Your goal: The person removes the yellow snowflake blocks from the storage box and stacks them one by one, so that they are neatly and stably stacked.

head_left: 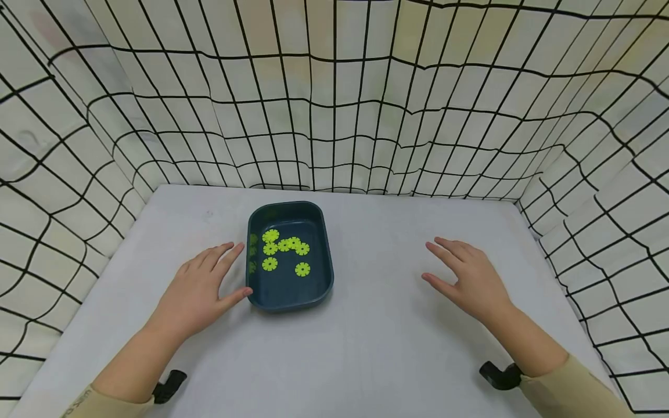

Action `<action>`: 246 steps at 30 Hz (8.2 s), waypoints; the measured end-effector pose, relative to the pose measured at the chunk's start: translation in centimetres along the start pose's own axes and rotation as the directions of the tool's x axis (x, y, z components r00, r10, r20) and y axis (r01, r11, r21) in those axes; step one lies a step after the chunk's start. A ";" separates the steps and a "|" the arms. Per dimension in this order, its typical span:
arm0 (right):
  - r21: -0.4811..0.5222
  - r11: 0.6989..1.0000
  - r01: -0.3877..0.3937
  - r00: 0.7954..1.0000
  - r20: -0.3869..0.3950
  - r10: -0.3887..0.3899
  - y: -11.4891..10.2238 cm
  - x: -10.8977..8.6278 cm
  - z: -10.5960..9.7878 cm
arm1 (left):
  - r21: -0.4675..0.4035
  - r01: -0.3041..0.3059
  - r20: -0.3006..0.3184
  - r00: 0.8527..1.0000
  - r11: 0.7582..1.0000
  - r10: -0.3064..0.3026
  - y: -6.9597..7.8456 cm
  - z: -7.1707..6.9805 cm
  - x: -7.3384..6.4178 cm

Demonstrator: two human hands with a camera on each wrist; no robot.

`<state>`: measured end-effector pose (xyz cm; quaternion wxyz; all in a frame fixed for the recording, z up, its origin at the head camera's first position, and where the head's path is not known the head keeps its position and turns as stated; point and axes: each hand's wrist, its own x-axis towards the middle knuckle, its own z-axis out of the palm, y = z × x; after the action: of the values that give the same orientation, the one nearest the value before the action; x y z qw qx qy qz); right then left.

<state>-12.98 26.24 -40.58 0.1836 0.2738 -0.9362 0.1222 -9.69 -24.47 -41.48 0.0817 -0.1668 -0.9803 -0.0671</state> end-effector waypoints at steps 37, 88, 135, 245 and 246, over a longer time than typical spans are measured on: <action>0.291 0.955 0.063 0.950 0.275 -0.146 -6.8 12.2 5.0 | -0.344 0.205 0.348 0.934 0.916 -0.078 -0.5 1.9 0.4; 0.195 0.903 0.384 0.448 0.816 -0.366 -15.9 22.6 11.6 | -0.368 0.238 0.375 0.923 0.899 -0.091 -0.9 2.6 0.2; 0.262 0.934 0.241 0.424 0.838 -0.345 -15.8 23.1 13.3 | -0.405 0.263 0.396 0.914 0.876 -0.091 -0.5 2.3 0.5; 0.372 0.910 -0.185 0.658 0.734 -0.166 0.5 12.7 10.2 | -0.476 0.280 0.408 0.910 0.834 -0.073 -0.5 2.6 0.8; 0.370 0.910 -0.186 0.662 0.732 -0.162 0.6 12.7 10.2 | -0.476 0.280 0.407 0.910 0.834 -0.074 -0.5 2.6 0.8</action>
<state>-26.04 17.40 -44.63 -0.2807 0.3255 -0.8815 0.1954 -10.97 -24.30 -43.95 -0.1609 -0.0991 -0.9330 -0.3062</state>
